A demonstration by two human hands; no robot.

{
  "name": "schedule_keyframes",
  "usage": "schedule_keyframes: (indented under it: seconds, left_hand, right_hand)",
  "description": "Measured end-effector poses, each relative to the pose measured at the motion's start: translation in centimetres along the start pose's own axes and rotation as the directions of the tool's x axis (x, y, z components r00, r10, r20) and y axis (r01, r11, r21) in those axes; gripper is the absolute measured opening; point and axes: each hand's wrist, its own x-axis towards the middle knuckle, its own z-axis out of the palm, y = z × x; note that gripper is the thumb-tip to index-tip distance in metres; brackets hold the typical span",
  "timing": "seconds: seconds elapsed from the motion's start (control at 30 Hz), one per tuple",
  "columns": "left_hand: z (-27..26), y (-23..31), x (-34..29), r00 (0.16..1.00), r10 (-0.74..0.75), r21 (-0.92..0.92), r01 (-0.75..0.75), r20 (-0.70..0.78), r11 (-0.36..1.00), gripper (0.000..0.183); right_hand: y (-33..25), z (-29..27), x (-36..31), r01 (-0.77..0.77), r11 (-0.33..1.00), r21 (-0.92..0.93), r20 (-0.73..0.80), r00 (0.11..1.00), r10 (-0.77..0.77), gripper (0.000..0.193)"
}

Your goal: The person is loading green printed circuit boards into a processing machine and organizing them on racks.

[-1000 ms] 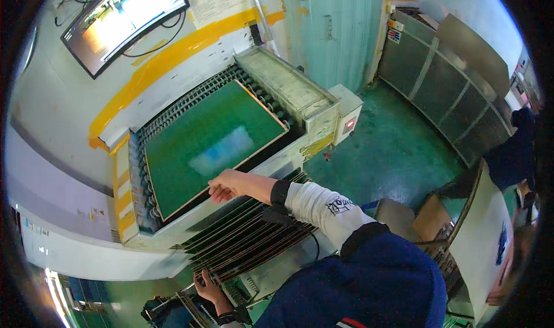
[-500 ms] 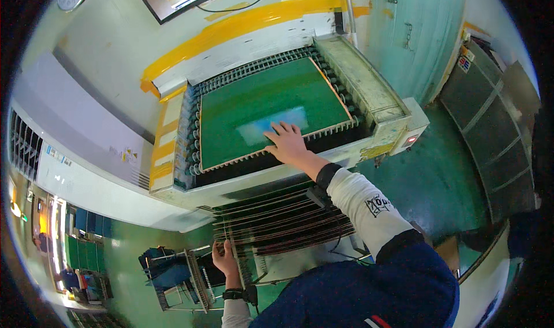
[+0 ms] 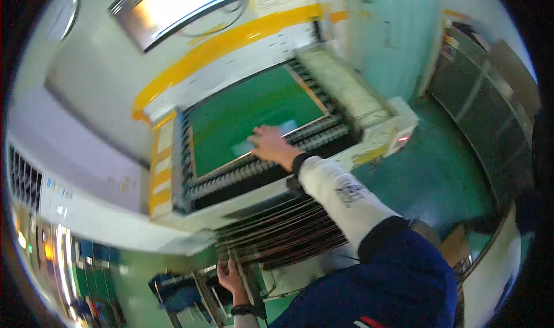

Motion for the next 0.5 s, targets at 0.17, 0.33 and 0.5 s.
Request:
schedule_keyframes:
  seconds: [0.17, 0.33, 0.5]
  left_hand:
    - [0.6, -1.6, 0.1, 1.0, -0.003, -0.264, -0.003, -0.021, 0.964, 0.047]
    - [0.9, -1.8, 0.4, 0.986, 0.167, -0.248, -0.167, -0.02, 0.954, 0.046]
    - [0.2, -8.8, 3.3, 0.995, 0.104, -0.16, -0.1, 0.013, 0.982, 0.049]
  right_hand:
    - [-1.1, 1.0, 0.0, 0.004, 0.995, -0.095, -0.216, 0.976, -0.025, 0.042]
    - [-3.7, -1.5, -3.7, 0.082, 0.996, 0.038, -0.014, 0.997, -0.081, 0.045]
    - [-9.0, -1.5, -11.8, 0.302, 0.908, 0.29, -0.094, 0.953, -0.287, 0.035]
